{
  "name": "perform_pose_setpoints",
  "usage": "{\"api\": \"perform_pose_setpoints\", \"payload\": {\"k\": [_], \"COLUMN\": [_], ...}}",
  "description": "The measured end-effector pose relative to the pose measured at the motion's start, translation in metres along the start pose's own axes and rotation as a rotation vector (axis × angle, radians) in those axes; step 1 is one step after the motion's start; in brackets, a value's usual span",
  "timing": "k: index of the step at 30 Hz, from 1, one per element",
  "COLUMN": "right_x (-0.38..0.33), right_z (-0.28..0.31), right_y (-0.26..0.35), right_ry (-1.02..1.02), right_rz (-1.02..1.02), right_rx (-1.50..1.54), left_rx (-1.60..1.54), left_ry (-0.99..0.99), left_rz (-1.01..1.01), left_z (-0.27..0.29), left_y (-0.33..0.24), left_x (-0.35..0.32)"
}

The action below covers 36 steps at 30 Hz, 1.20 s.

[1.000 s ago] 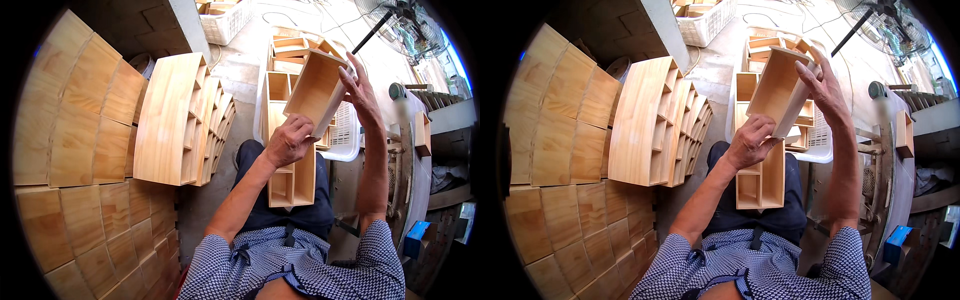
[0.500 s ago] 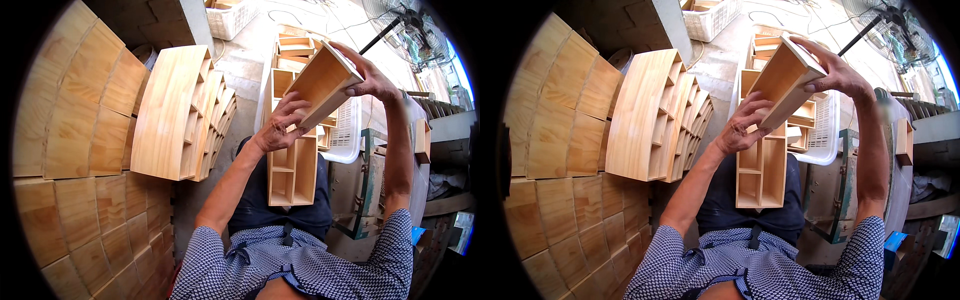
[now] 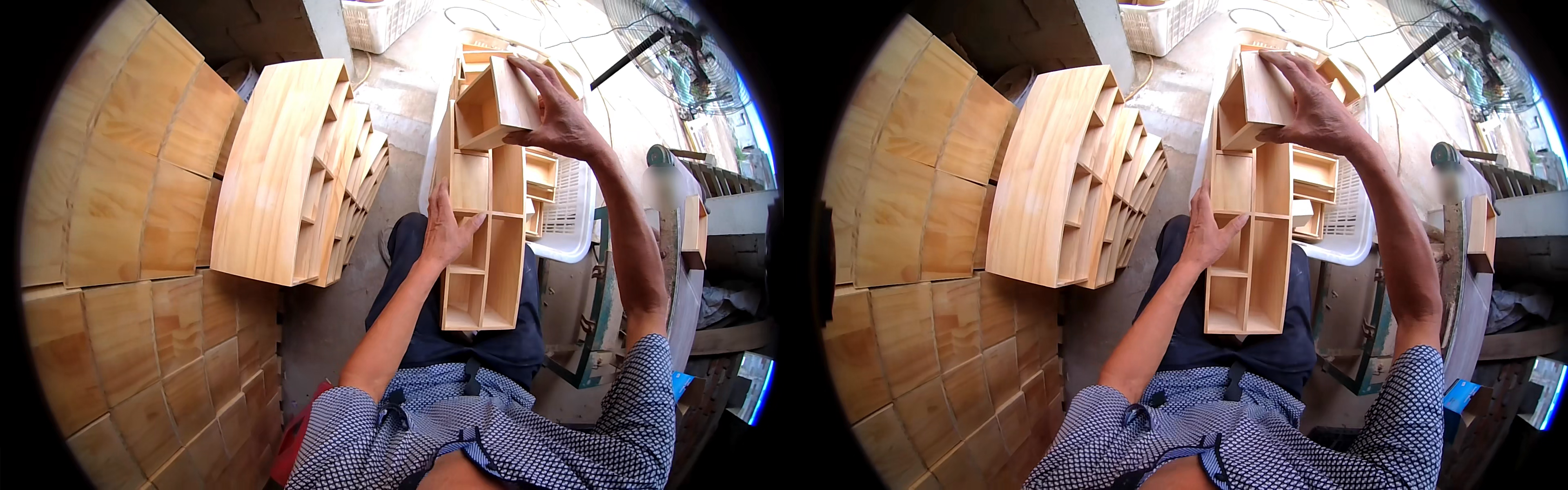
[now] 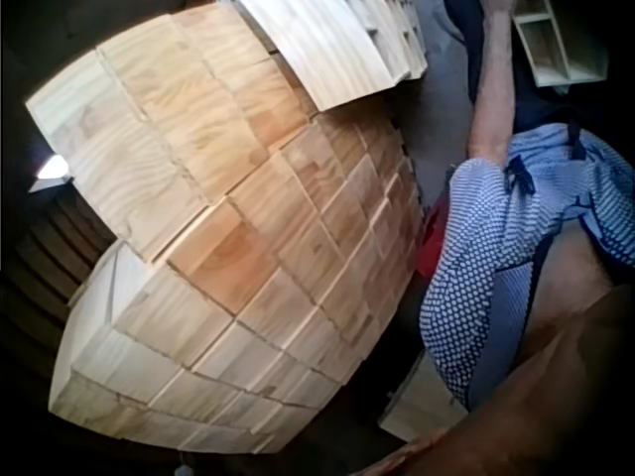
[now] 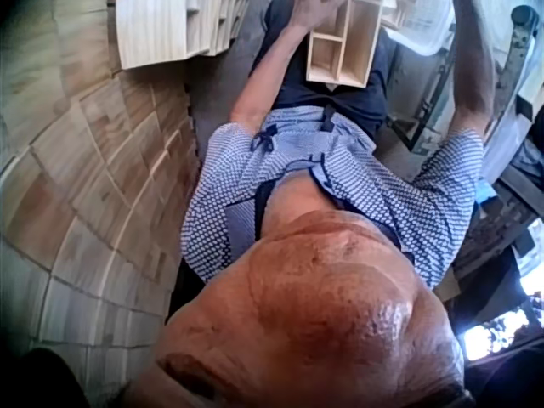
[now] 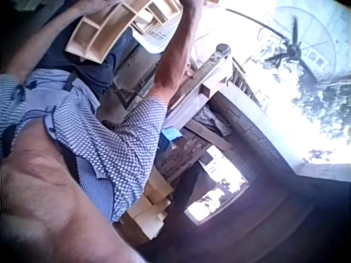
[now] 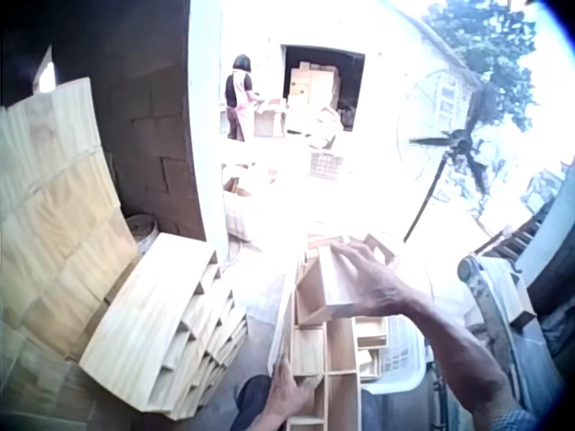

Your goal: The person picks up small wooden drawers from a plastic crate and inserts them into the empty compartments of a larger wooden shelf unit. Once the unit is filled, they stand up and stack it onto a pile of completed shelves.

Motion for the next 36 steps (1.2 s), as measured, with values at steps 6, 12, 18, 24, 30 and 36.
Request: {"api": "perform_pose_setpoints", "payload": {"k": [6,12,18,24,30,36], "right_x": [0.012,0.018,0.02,0.019,0.022,-0.001], "right_z": [-0.002,-0.003,-0.007,-0.02,-0.03,-0.074], "right_y": [0.001,-0.008,-0.012,-0.036,-0.024,-0.052], "right_ry": [0.045,0.04,0.1,0.172,0.282,0.256], "right_rz": [-0.004,-0.041,-0.104,-0.143,-0.239,-0.148], "right_rx": [-0.03,0.015,0.057,-0.046,-0.012,-0.117], "left_rx": [0.018,0.028,0.027,0.028,0.016,0.013], "left_ry": [-0.045,-0.012,-0.021,-0.026,-0.031,-0.02], "left_rz": [-0.061,-0.028,-0.028,-0.037,-0.039,-0.04], "left_z": [0.001,0.0,0.001,-0.001,0.001,-0.001], "left_y": [-0.002,0.001,0.002,0.0,0.003,0.0], "left_x": [-0.001,-0.002,-0.002,-0.001,-0.002,0.0]}}
Point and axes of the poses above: each hand's wrist, its own x-axis towards the middle knuckle, its own z-axis out of the back of the hand, y = z × x, the point moved 7 cm from there along x, towards the middle knuckle, and after that the axes turned 14 degrees about z, right-handed, at the moved point
